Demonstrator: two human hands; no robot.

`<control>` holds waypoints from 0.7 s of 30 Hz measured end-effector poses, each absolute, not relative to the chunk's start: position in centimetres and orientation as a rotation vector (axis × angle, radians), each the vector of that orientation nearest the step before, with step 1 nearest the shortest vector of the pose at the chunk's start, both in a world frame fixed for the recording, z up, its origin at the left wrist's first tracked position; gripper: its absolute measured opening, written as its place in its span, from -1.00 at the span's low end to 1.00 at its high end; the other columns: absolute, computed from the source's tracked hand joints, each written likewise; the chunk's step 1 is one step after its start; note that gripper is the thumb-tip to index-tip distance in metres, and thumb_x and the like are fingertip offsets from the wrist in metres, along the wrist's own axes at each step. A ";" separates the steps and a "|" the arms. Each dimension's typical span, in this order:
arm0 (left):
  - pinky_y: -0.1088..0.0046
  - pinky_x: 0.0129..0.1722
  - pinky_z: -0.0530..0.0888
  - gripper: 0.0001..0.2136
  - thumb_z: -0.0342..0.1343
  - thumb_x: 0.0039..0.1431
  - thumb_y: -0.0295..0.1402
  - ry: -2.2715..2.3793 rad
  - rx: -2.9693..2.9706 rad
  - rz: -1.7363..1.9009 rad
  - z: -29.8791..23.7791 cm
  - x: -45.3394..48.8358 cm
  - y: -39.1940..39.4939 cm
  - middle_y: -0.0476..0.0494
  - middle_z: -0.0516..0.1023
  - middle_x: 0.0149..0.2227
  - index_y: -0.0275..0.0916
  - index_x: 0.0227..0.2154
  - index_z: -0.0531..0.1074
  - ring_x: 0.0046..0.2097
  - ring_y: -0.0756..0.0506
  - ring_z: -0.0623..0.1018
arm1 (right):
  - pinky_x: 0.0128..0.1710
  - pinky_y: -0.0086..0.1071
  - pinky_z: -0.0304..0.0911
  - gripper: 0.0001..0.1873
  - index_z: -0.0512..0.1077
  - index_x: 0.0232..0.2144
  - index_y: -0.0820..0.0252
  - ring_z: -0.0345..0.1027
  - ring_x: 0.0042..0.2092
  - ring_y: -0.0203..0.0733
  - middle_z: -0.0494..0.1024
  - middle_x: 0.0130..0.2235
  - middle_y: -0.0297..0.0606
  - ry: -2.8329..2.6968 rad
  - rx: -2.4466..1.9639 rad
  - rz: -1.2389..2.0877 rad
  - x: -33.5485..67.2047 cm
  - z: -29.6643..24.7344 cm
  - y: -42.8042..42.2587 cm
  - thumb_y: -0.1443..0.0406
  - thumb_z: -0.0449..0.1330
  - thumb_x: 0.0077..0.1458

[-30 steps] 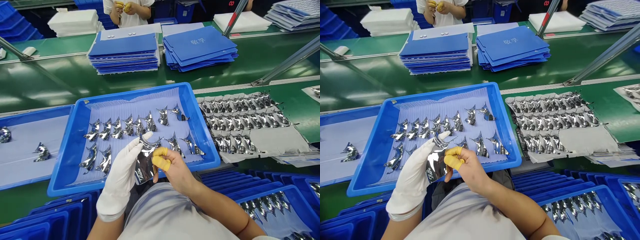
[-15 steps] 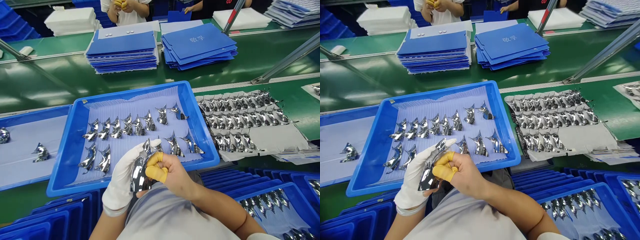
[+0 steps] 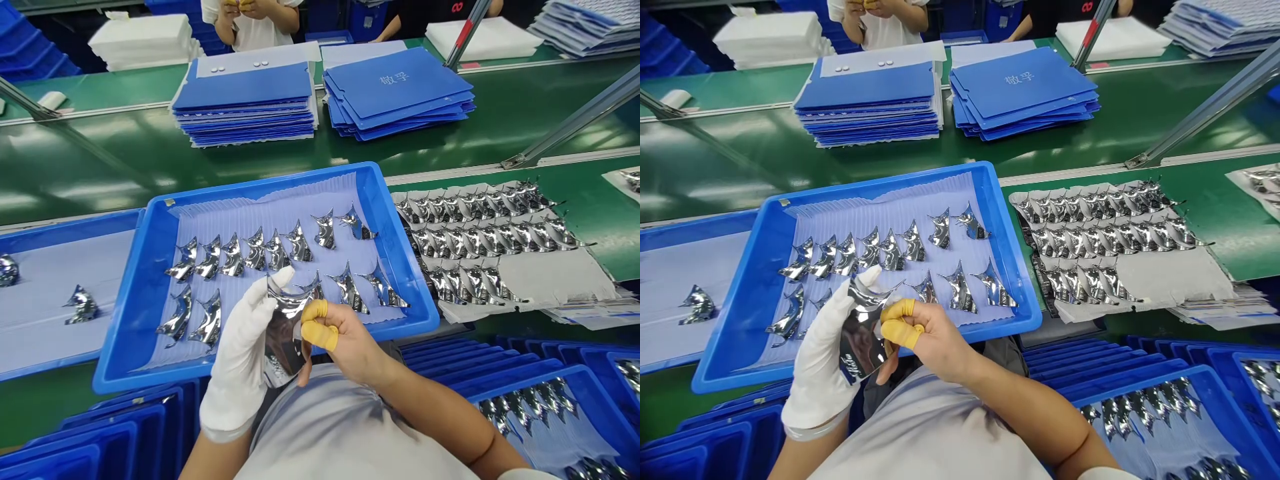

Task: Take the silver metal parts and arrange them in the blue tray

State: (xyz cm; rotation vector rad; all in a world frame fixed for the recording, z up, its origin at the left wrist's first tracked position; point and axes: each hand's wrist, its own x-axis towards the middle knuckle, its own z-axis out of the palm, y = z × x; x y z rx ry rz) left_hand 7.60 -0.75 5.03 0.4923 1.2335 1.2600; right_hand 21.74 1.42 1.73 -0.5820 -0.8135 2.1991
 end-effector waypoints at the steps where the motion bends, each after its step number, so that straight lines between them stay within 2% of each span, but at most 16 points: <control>1: 0.49 -0.38 0.56 -0.60 0.25 0.15 -0.20 1.257 0.513 1.304 5.0 7.5 -0.8 -0.10 0.63 -0.17 -0.06 0.07 0.51 -0.33 -0.07 0.62 | -0.54 -0.47 0.29 -0.62 0.32 -0.42 0.18 0.44 -0.56 -0.31 0.41 -0.52 -0.47 -0.819 -0.577 2.194 21.7 1.3 1.4 0.04 0.32 0.09; 5: 0.43 -0.06 0.53 -0.64 0.37 0.02 -0.27 1.255 0.674 1.407 4.5 7.1 -0.9 -0.06 0.63 -0.12 -0.05 -0.07 0.58 -0.10 -0.12 0.60 | -0.48 -0.42 0.36 -0.59 0.32 -0.45 0.18 0.36 -0.50 -0.33 0.40 -0.50 -0.42 -0.880 -0.582 2.146 21.6 0.6 1.7 0.00 0.31 0.10; 7: 0.44 0.03 0.49 -0.68 0.38 0.00 -0.32 1.249 0.811 1.468 4.3 6.9 -1.1 -0.03 0.62 -0.10 -0.04 -0.12 0.59 -0.02 -0.11 0.57 | -0.42 -0.38 0.38 -0.58 0.33 -0.48 0.18 0.35 -0.47 -0.31 0.41 -0.50 -0.40 -0.928 -0.595 2.110 21.7 0.7 1.8 -0.02 0.31 0.09; 15: 0.34 0.10 0.46 -0.65 0.37 0.02 -0.41 1.256 1.005 1.469 4.4 6.8 -2.0 -0.05 0.61 -0.09 -0.01 -0.09 0.59 0.03 -0.15 0.53 | -0.36 -0.37 0.36 -0.53 0.39 -0.49 0.18 0.32 -0.43 -0.29 0.41 -0.48 -0.37 -1.045 -0.667 2.033 22.1 0.5 2.3 -0.10 0.30 0.05; 18: 0.32 0.00 0.51 -0.68 0.36 0.02 -0.37 1.262 0.882 1.452 4.5 6.7 -1.9 -0.08 0.61 -0.07 -0.01 -0.12 0.61 0.03 -0.20 0.55 | -0.36 -0.37 0.34 -0.57 0.45 -0.49 0.18 0.29 -0.44 -0.30 0.41 -0.48 -0.36 -1.166 -0.694 1.939 22.4 0.7 2.2 -0.06 0.29 0.09; 21: 0.36 -0.11 0.54 -0.72 0.35 0.02 -0.31 1.237 0.771 1.456 4.5 6.5 -1.7 -0.12 0.64 -0.13 -0.05 -0.14 0.63 -0.03 -0.20 0.57 | -0.27 -0.33 0.33 -0.69 0.55 -0.40 0.16 0.29 -0.40 -0.27 0.47 -0.44 -0.30 -1.354 -0.667 1.724 22.7 1.0 2.0 0.06 0.24 0.20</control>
